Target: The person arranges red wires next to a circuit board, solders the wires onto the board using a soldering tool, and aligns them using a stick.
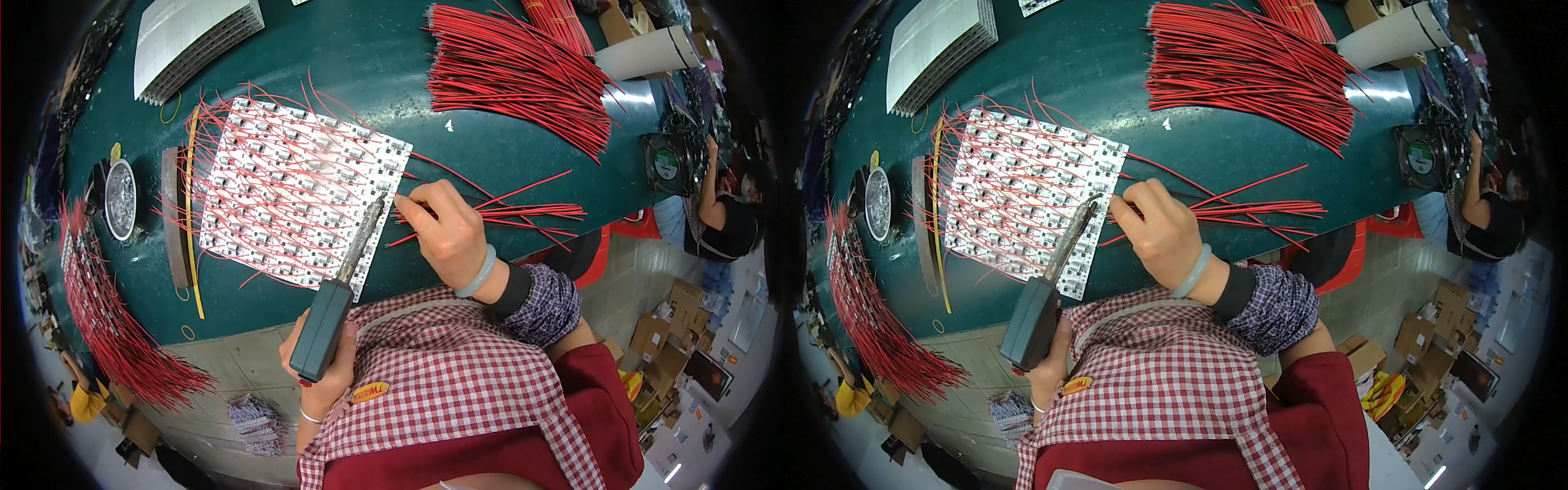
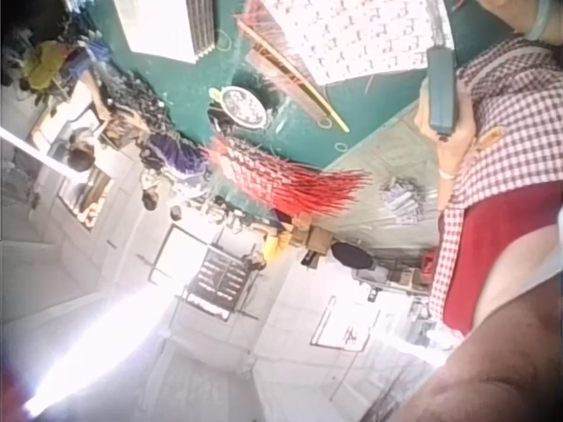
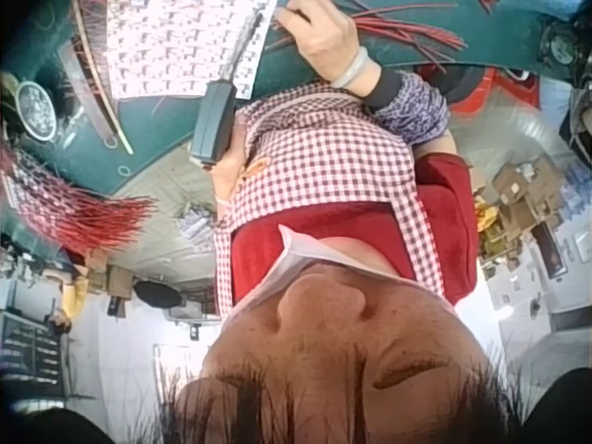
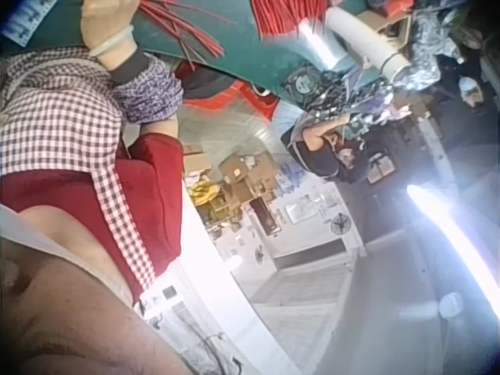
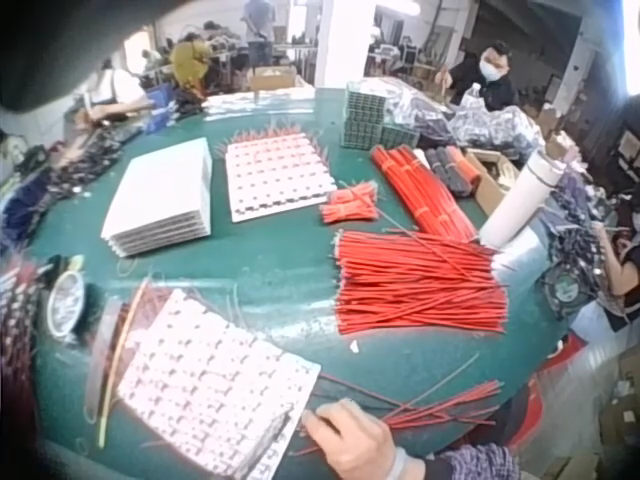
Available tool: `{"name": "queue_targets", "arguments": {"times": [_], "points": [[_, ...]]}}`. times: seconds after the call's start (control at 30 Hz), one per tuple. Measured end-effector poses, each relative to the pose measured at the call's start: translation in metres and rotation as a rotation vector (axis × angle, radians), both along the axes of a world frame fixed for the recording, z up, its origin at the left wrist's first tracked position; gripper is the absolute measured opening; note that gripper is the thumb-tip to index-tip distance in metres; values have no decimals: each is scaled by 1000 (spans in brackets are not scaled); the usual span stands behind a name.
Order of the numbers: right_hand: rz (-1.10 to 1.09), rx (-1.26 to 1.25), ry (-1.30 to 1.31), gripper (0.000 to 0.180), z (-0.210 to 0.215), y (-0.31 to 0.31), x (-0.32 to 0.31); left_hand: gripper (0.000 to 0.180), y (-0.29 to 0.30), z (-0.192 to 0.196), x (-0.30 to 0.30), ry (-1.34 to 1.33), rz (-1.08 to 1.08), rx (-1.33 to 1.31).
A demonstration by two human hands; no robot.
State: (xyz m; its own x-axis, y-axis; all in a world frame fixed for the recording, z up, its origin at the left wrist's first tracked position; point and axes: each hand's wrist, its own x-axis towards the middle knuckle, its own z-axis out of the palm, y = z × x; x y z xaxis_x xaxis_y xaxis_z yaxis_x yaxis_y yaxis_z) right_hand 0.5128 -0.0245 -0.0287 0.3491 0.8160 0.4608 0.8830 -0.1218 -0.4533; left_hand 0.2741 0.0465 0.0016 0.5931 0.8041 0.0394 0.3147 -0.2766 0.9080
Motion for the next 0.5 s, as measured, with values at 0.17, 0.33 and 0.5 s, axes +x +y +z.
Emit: {"name": "queue_targets", "arguments": {"times": [0.17,0.33,0.5], "points": [[10,158,54,37,2,-7,3,22,-5,-1,-5,7,70,-66],[-55,88,120,55,9,-4,-9,22,-2,-2,-7,17,36,18],[-29,51,108,46,8,-5,-13,22,-2,-2,-9,11,28,33]]}}
